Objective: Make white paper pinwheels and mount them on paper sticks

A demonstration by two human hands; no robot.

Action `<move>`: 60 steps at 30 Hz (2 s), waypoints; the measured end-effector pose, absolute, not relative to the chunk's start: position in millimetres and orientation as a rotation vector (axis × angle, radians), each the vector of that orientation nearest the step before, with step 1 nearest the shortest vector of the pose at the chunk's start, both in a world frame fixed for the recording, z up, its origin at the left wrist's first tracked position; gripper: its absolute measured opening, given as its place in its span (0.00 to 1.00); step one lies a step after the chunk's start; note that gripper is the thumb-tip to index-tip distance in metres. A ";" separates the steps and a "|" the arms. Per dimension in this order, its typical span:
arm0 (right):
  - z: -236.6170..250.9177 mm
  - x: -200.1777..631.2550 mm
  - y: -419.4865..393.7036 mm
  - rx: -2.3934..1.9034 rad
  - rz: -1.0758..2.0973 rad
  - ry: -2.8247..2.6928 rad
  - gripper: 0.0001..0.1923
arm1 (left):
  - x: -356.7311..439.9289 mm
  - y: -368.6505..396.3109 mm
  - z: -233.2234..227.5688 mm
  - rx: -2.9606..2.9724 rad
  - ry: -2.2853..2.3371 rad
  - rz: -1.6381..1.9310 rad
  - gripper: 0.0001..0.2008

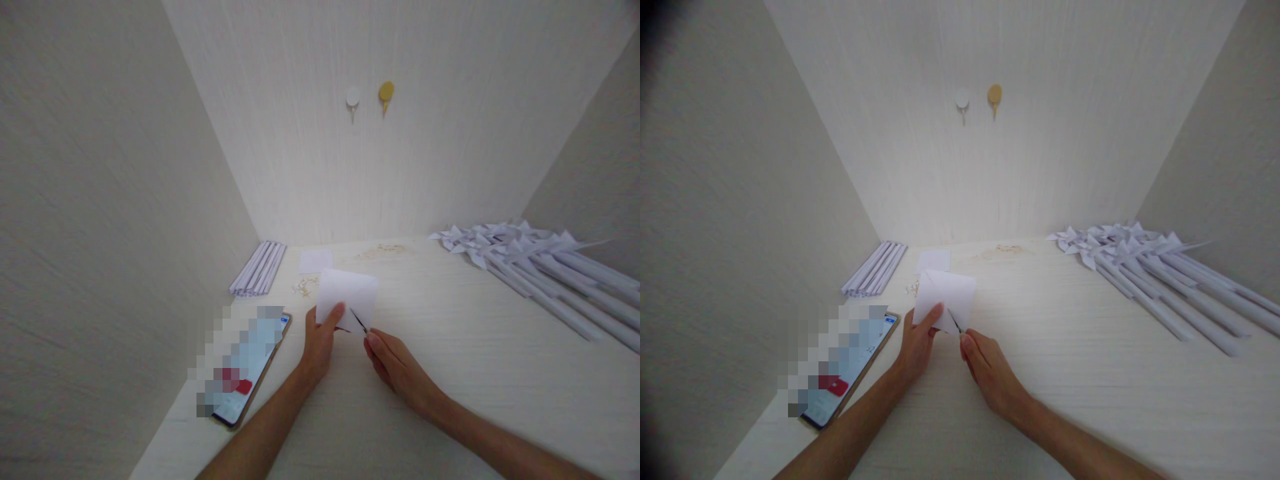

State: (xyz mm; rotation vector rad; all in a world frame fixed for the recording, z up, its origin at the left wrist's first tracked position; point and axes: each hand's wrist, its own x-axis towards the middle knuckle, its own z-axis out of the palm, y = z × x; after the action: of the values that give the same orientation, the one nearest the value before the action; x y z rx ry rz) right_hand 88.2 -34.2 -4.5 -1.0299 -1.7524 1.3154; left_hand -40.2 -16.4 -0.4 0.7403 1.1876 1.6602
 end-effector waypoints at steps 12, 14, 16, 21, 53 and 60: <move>-1.7 87.8 -34.4 -1.022 1.294 -1.766 0.19 | -39.6 -16.6 -1.1 0.753 1.219 1.667 0.15; -1.2 87.9 -34.5 -1.029 1.289 -1.780 0.19 | -39.7 -16.7 0.0 0.755 1.188 1.669 0.14; -0.6 87.8 -34.5 -1.032 1.282 -1.794 0.19 | -40.8 -16.9 1.5 0.776 1.151 1.681 0.11; 0.8 87.9 -34.4 -1.045 1.278 -1.809 0.19 | -46.9 -14.7 5.6 0.789 1.120 1.706 0.09; 0.2 87.1 -31.9 -0.933 1.642 -1.331 0.19 | -39.0 -18.7 12.3 1.036 1.210 1.425 0.17; 0.0 88.1 -32.5 -0.964 1.630 -1.438 0.19 | -38.0 -19.1 12.1 0.980 1.153 1.506 0.15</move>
State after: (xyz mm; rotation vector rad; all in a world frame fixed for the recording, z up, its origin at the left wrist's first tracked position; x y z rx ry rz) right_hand 88.1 -32.5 0.0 -0.9640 -1.4376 1.6296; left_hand -38.0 -19.1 12.1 0.9802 1.1535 1.5057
